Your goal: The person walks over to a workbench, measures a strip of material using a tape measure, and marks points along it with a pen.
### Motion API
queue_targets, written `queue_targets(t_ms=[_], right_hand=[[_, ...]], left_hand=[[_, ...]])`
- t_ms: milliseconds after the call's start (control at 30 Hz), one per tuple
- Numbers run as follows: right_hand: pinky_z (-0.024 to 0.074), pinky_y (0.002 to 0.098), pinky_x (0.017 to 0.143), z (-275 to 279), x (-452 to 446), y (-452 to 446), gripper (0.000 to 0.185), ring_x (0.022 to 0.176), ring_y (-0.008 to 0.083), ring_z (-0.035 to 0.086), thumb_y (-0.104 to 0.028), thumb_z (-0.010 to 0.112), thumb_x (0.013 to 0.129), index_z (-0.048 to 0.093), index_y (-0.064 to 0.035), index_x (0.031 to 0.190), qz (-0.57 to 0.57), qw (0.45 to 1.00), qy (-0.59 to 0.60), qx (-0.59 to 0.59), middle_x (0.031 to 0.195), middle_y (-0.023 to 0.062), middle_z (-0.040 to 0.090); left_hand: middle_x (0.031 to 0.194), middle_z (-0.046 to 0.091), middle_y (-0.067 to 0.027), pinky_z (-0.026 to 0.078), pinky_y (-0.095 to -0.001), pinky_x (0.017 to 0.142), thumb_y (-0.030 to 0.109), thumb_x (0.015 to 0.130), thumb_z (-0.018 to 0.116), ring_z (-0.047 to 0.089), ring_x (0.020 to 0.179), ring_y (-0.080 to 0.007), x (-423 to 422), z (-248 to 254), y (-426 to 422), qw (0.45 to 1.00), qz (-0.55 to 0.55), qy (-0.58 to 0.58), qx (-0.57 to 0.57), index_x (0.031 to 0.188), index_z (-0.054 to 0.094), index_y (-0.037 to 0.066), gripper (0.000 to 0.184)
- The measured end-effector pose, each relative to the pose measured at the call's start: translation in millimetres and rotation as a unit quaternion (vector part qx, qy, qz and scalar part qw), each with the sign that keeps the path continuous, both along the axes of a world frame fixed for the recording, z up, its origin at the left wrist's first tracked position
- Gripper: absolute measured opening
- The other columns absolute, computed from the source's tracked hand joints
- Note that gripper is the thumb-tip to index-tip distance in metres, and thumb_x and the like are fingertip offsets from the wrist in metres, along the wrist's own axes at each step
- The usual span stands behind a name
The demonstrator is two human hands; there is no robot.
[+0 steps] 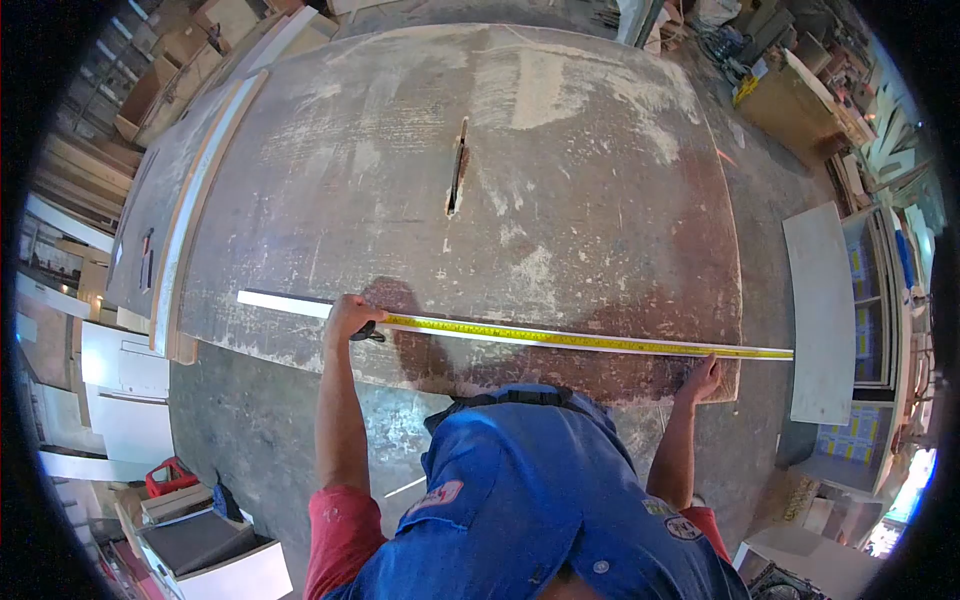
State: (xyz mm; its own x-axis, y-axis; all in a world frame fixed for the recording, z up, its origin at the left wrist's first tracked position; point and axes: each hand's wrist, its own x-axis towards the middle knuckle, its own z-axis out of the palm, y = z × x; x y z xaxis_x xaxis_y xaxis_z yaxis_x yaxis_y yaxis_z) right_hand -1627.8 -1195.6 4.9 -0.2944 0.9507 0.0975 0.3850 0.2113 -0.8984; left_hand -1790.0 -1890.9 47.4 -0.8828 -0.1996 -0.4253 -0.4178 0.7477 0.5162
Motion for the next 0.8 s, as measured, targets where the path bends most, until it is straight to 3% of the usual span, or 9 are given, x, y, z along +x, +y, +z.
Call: queue_targets(t_ms=[267, 500, 700, 767, 800], right_hand=[[0.0401, 0.0353, 0.070, -31.8, 11.9, 27.6, 0.042, 0.074, 0.0176, 0.046, -0.037, 0.055, 0.098, 0.066, 0.0032, 0.097, 0.021, 0.999, -0.020, 0.022, 0.080, 0.0066, 0.059], [0.0390, 0.0329, 0.065, -19.6, 6.9, 14.4, 0.042, 0.070, 0.0143, 0.044, -0.036, 0.056, 0.098, 0.066, 0.0041, 0.096, 0.028, 0.999, 0.033, 0.014, 0.075, 0.0016, 0.054], [0.0375, 0.0328, 0.063, -2.1, 2.9, -0.3, 0.041, 0.068, 0.0137, 0.043, -0.035, 0.057, 0.098, 0.064, 0.0023, 0.084, 0.009, 0.998, 0.054, 0.015, 0.071, 0.0011, 0.051], [0.0370, 0.0332, 0.062, 3.5, 3.3, -4.1, 0.041, 0.068, 0.0136, 0.042, -0.035, 0.056, 0.098, 0.062, 0.0011, 0.079, 0.018, 0.992, 0.121, -0.009, 0.071, 0.0002, 0.049], [0.0395, 0.0317, 0.065, 4.9, 2.2, -2.8, 0.035, 0.072, 0.0124, 0.045, -0.031, 0.056, 0.100, 0.065, 0.0025, 0.094, 0.011, 0.994, 0.103, -0.023, 0.077, -0.0001, 0.055]], left_hand=[[0.058, 0.062, -0.0094, 0.044, -0.0379, 0.051, 0.037, 0.057, 0.088, 0.057, 0.052, -0.0170, 0.0, -7.1, -4.0, 1.000, -0.010, -0.001, -0.013, 0.064, 0.066, 0.002, 0.041], [0.059, 0.063, -0.0092, 0.045, -0.0372, 0.051, 0.036, 0.058, 0.086, 0.058, 0.053, -0.0169, 1.2, 6.7, 4.7, 1.000, -0.006, -0.005, -0.012, 0.066, 0.067, 0.002, 0.040], [0.058, 0.061, -0.0080, 0.043, -0.0362, 0.049, 0.037, 0.058, 0.086, 0.055, 0.051, -0.0164, -1.2, 6.6, 2.5, 1.000, -0.010, -0.014, -0.014, 0.068, 0.068, 0.002, 0.041], [0.061, 0.064, -0.0078, 0.045, -0.0340, 0.052, 0.041, 0.059, 0.088, 0.058, 0.054, -0.0157, -3.4, -8.0, -5.9, 0.999, -0.034, -0.021, -0.035, 0.072, 0.071, 0.001, 0.045], [0.059, 0.063, -0.0085, 0.045, -0.0366, 0.052, 0.037, 0.058, 0.087, 0.057, 0.052, -0.0171, -1.8, -3.5, -2.1, 1.000, -0.015, -0.019, -0.016, 0.068, 0.069, 0.002, 0.041]])
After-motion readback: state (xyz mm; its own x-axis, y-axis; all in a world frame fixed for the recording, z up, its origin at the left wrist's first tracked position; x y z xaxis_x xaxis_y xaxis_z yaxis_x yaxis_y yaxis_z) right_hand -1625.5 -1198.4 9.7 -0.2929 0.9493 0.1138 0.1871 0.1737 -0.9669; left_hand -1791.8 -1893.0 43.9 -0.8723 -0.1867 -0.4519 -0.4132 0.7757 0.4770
